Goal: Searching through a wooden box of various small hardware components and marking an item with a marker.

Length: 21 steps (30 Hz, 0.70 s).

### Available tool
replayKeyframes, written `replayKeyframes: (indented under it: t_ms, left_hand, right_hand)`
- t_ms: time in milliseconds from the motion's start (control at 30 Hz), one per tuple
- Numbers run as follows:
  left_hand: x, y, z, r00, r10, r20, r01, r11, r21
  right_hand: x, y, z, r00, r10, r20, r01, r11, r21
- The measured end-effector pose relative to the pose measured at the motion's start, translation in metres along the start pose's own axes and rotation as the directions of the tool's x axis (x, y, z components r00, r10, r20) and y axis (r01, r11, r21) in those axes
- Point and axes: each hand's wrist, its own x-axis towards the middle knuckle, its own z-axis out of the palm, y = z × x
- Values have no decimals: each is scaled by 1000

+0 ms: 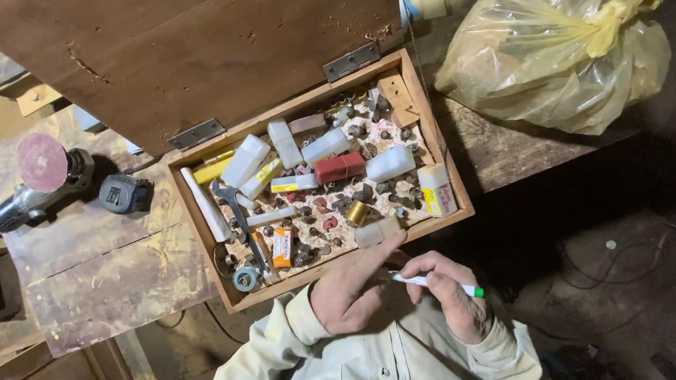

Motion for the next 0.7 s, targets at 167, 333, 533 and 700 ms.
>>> replayKeyframes:
  t_ms: [167, 333, 533, 700]
  left_hand:
    - [-2, 18, -2, 994, 98, -49, -95, 994, 60]
    - [-19, 24, -4, 996, 67, -62, -73, 993, -97]
    - [-32, 34, -11, 995, -6, -101, -8, 991, -135]
    - [-36, 60, -24, 998, -28, -51, 13, 964, -267]
  right_hand:
    - [-7, 8, 8, 996, 61, 66, -70, 987, 142]
    - [-2, 1, 6, 990, 114, 83, -123, 985, 124]
    - [-1, -3, 10, 979, 69, 191, -129, 937, 325]
    - [1, -24, 12, 955, 57, 292, -98, 987, 127]
